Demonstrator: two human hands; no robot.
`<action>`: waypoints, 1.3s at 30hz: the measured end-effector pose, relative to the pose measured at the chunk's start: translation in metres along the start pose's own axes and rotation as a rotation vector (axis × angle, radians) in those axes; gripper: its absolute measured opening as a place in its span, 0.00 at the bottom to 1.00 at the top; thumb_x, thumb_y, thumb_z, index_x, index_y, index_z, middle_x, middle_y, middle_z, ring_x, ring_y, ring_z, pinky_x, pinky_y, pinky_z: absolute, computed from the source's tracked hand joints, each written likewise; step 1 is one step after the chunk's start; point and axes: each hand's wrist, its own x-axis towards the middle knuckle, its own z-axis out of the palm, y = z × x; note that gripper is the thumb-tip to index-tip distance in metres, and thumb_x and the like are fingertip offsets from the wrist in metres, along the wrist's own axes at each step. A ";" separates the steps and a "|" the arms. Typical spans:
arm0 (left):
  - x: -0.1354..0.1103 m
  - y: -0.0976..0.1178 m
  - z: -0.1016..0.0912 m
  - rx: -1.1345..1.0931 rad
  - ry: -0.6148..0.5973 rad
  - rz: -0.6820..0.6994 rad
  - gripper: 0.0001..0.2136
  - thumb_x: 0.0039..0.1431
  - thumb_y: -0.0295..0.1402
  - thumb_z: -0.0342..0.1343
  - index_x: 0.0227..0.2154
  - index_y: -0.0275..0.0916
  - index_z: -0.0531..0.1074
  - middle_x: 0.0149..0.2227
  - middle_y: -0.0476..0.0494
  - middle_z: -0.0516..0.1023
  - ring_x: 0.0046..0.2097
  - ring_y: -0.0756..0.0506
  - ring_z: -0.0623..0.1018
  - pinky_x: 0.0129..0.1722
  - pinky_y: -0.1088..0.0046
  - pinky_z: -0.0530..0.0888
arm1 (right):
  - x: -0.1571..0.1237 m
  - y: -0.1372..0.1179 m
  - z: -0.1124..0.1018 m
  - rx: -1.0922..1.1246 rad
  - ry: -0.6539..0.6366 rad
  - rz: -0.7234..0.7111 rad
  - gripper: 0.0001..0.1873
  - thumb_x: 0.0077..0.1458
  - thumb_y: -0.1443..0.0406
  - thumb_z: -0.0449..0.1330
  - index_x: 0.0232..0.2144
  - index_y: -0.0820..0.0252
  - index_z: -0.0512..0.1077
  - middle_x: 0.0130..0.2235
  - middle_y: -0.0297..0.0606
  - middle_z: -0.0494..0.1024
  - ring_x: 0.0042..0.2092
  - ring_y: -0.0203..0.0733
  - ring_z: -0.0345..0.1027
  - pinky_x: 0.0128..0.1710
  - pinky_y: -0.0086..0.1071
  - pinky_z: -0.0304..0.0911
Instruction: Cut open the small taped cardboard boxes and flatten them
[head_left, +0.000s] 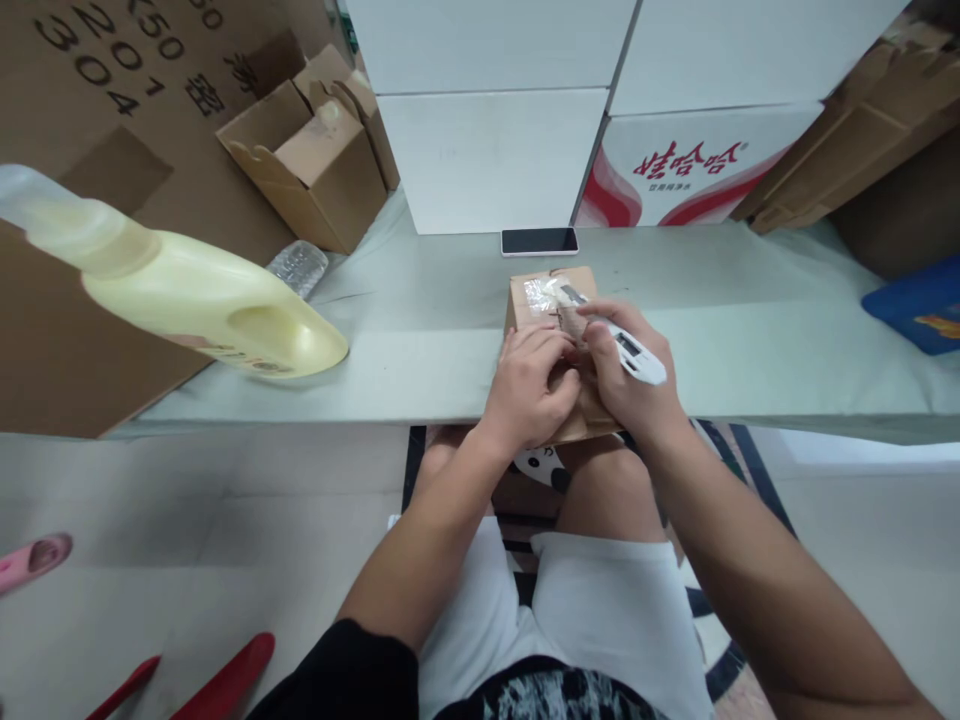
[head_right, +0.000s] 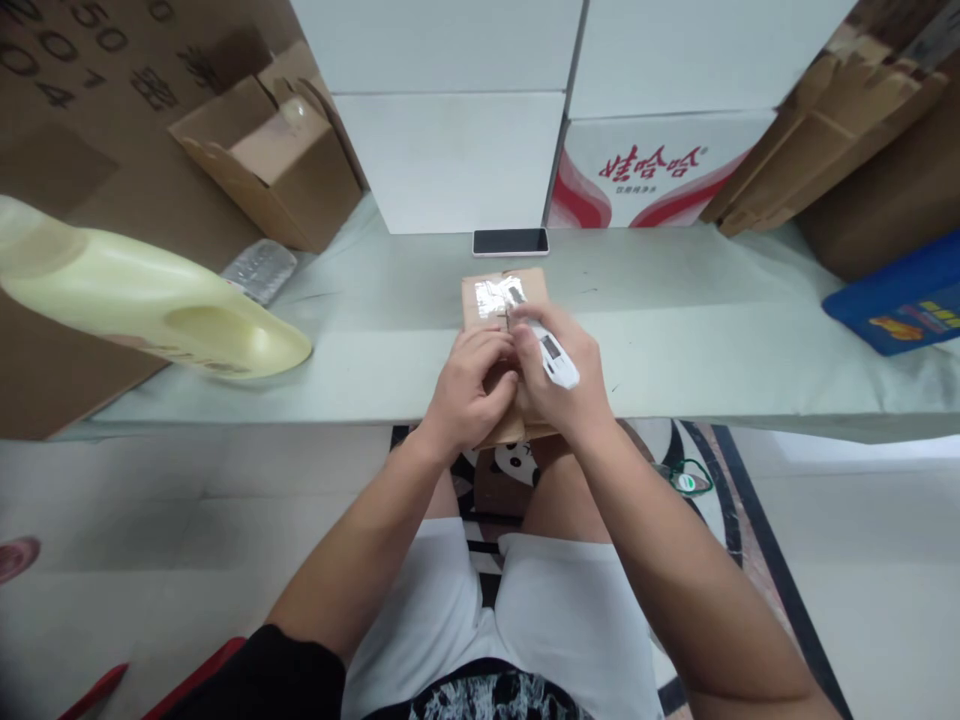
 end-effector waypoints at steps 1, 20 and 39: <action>0.000 0.000 0.000 -0.002 0.001 0.002 0.04 0.58 0.30 0.52 0.34 0.43 0.72 0.46 0.41 0.82 0.60 0.36 0.74 0.67 0.52 0.64 | 0.000 0.001 0.001 -0.009 0.014 0.020 0.17 0.66 0.50 0.53 0.46 0.53 0.71 0.36 0.37 0.81 0.34 0.42 0.75 0.37 0.37 0.71; 0.001 0.003 0.000 0.055 -0.017 -0.016 0.07 0.62 0.31 0.51 0.39 0.41 0.74 0.48 0.40 0.82 0.58 0.38 0.76 0.66 0.54 0.66 | 0.006 0.004 0.005 -0.124 -0.084 0.093 0.25 0.61 0.51 0.56 0.56 0.54 0.71 0.46 0.43 0.84 0.43 0.53 0.79 0.43 0.46 0.72; 0.002 -0.004 0.003 0.064 -0.011 -0.032 0.14 0.55 0.25 0.49 0.40 0.40 0.76 0.50 0.38 0.82 0.60 0.38 0.75 0.68 0.50 0.64 | 0.007 0.004 0.013 -0.278 -0.060 -0.062 0.19 0.61 0.60 0.53 0.51 0.58 0.72 0.45 0.47 0.83 0.43 0.52 0.77 0.42 0.42 0.70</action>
